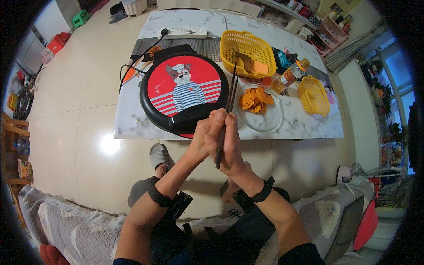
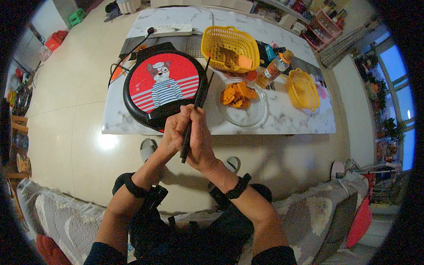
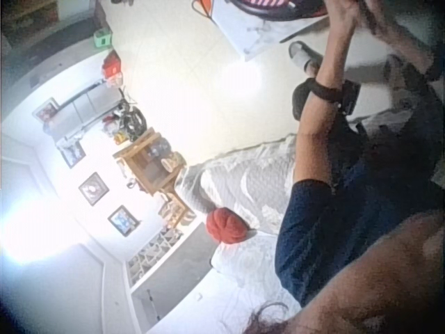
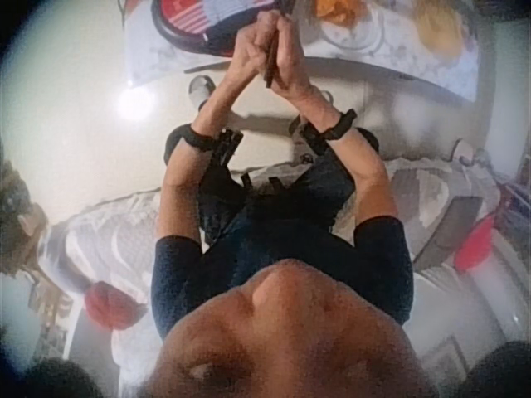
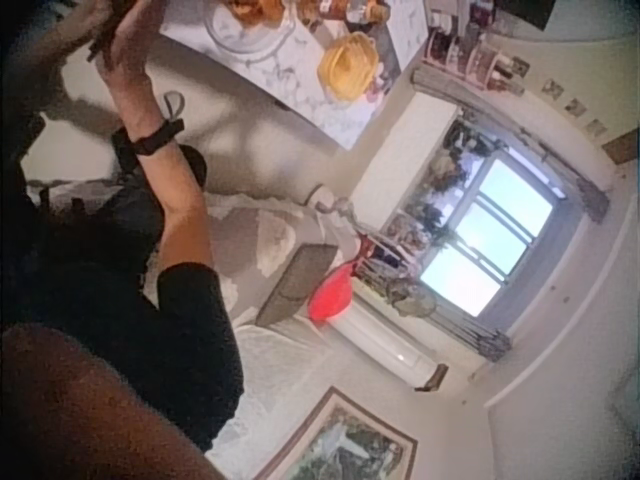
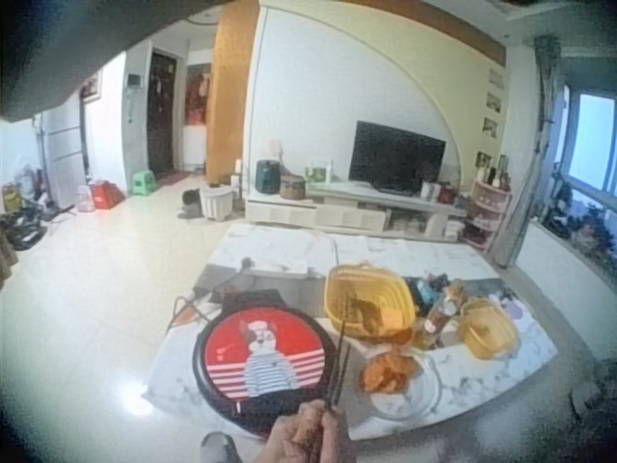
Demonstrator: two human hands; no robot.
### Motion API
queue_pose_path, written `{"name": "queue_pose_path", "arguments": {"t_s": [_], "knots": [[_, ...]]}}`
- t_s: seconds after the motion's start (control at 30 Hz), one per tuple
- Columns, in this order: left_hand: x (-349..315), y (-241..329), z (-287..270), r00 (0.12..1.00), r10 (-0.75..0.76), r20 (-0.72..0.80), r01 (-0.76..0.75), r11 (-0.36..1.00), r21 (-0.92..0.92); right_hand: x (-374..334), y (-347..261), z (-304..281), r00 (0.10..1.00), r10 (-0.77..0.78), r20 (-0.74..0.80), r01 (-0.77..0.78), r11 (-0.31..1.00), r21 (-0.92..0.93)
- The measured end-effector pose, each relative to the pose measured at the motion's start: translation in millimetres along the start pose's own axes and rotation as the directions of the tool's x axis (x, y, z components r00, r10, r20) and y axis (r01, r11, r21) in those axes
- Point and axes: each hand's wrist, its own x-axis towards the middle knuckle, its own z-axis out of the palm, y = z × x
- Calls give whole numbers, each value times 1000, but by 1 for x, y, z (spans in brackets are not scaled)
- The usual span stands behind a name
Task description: The person cooks sliced sweet potatoes in an electric skillet, using chopsticks to flip and arrange the pieces. They then pour oil from a bottle over the cooking slices.
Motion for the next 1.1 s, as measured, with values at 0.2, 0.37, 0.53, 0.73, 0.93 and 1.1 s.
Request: {"name": "queue_pose_path", "arguments": {"t_s": [0.2, 0.37, 0.53, 0.73, 0.93, 1.1], "knots": [[1, -2, 0, 999, 31, -8, -31, 999, 29, 0, 2, 0, 1000, -26, -9, 26, 1000, -15], [1, -3, -1, 1000, -9, 1, 9, 1000, 17, -1, 2, 0, 1000, -10, -18, 10, 1000, 3], [1, -2, 0, 1000, 6, -8, -6, 999, 43, 1, -2, 0, 1000, 6, -23, -6, 999, 38], [1, -4, 1, 1000, -14, -17, 13, 1000, -19, 2, -3, -2, 1000, 2, -13, -2, 1000, 16], [5, 1, 3, 997, 56, -50, -55, 998, 30, 5, -4, -1, 999, 5, -35, -5, 1000, 3], [6, 20, -13, 994, -105, -20, 105, 994, 7, 17, -6, -18, 990, 21, -143, -5, 994, 108]]}}
